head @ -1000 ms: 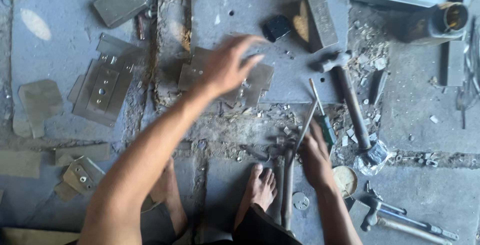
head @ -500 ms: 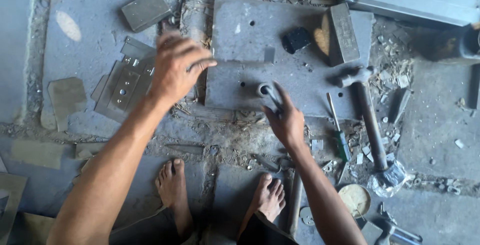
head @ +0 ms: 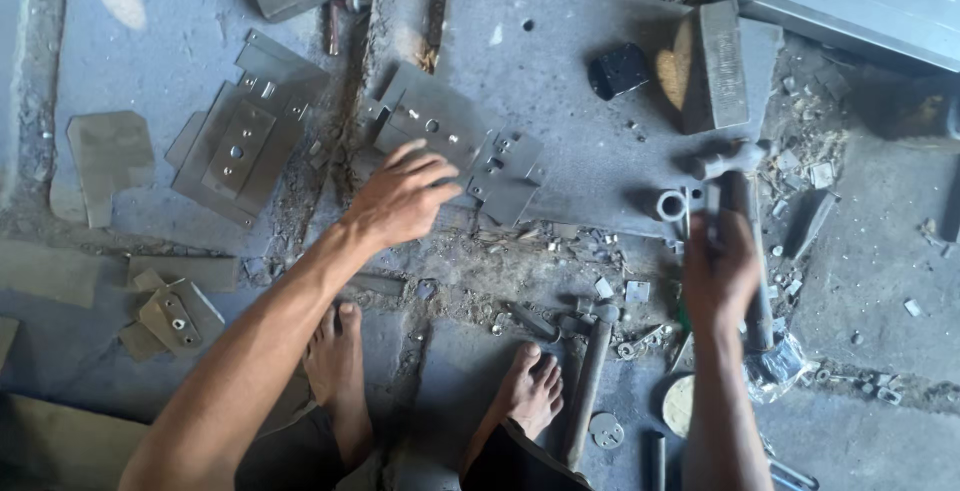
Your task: The person assembles a metal plate with multiple holes and protrusions using a hammer and a metal punch. They position the punch over specific points on the plate and strike it repeatedly to drive components into place or adjust the metal. The person works on a concrete floor surrounded by other metal parts and tools.
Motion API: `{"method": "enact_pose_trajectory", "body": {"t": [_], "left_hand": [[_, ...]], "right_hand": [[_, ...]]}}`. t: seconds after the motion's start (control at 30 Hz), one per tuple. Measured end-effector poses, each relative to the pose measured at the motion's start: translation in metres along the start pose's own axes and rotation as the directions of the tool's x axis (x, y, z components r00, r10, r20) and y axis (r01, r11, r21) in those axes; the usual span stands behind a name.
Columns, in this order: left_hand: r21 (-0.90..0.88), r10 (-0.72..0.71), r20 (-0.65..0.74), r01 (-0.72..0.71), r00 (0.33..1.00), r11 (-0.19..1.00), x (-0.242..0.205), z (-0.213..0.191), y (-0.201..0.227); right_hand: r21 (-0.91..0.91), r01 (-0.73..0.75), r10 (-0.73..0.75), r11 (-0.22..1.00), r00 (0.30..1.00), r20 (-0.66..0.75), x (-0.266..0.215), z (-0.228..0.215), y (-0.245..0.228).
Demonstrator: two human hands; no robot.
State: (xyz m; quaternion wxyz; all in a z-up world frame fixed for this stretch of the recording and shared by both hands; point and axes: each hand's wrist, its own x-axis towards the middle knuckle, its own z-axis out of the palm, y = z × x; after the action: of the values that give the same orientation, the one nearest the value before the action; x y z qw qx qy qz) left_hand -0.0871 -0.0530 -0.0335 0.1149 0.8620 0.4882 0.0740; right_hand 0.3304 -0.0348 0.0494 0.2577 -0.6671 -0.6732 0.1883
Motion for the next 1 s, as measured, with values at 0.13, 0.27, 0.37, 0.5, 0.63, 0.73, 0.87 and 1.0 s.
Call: {"method": "enact_pose_trajectory", "body": {"t": [0.13, 0.27, 0.37, 0.5, 0.63, 0.73, 0.87, 1.0], "left_hand": [[-0.066, -0.192, -0.140, 0.184, 0.971, 0.981, 0.033, -0.015, 0.021], [-0.106, -0.397, 0.039, 0.399, 0.917, 0.911, 0.060, -0.015, 0.031], [-0.121, -0.436, 0.025, 0.436, 0.899, 0.892, 0.057, -0.002, 0.035], [-0.146, -0.443, -0.007, 0.438, 0.896, 0.887, 0.047, 0.006, 0.039], [-0.162, -0.446, -0.044, 0.434, 0.894, 0.886, 0.047, 0.012, 0.038], [-0.156, -0.445, -0.076, 0.430, 0.893, 0.889, 0.046, 0.014, 0.039], [-0.208, -0.465, -0.130, 0.434, 0.876, 0.876, 0.044, 0.014, 0.040], [-0.212, -0.471, -0.120, 0.441, 0.874, 0.872, 0.044, 0.015, 0.037]], "right_hand": [[-0.155, 0.203, -0.217, 0.967, 0.973, -0.080, -0.003, -0.033, -0.053], [0.052, 0.435, -0.424, 0.899, 0.893, -0.153, 0.008, -0.025, -0.084], [0.281, 0.270, -0.262, 0.921, 0.963, -0.065, 0.016, 0.002, -0.099], [0.226, 0.246, -0.259, 0.943, 0.965, 0.029, 0.037, 0.038, -0.120], [0.275, 0.354, -0.373, 0.894, 0.928, 0.017, 0.046, 0.054, -0.133], [0.317, 0.377, -0.403, 0.870, 0.915, 0.017, 0.050, 0.060, -0.136], [0.308, 0.330, -0.360, 0.892, 0.932, 0.046, 0.056, 0.068, -0.137], [0.279, 0.333, -0.362, 0.901, 0.930, 0.059, 0.060, 0.073, -0.131]]}}
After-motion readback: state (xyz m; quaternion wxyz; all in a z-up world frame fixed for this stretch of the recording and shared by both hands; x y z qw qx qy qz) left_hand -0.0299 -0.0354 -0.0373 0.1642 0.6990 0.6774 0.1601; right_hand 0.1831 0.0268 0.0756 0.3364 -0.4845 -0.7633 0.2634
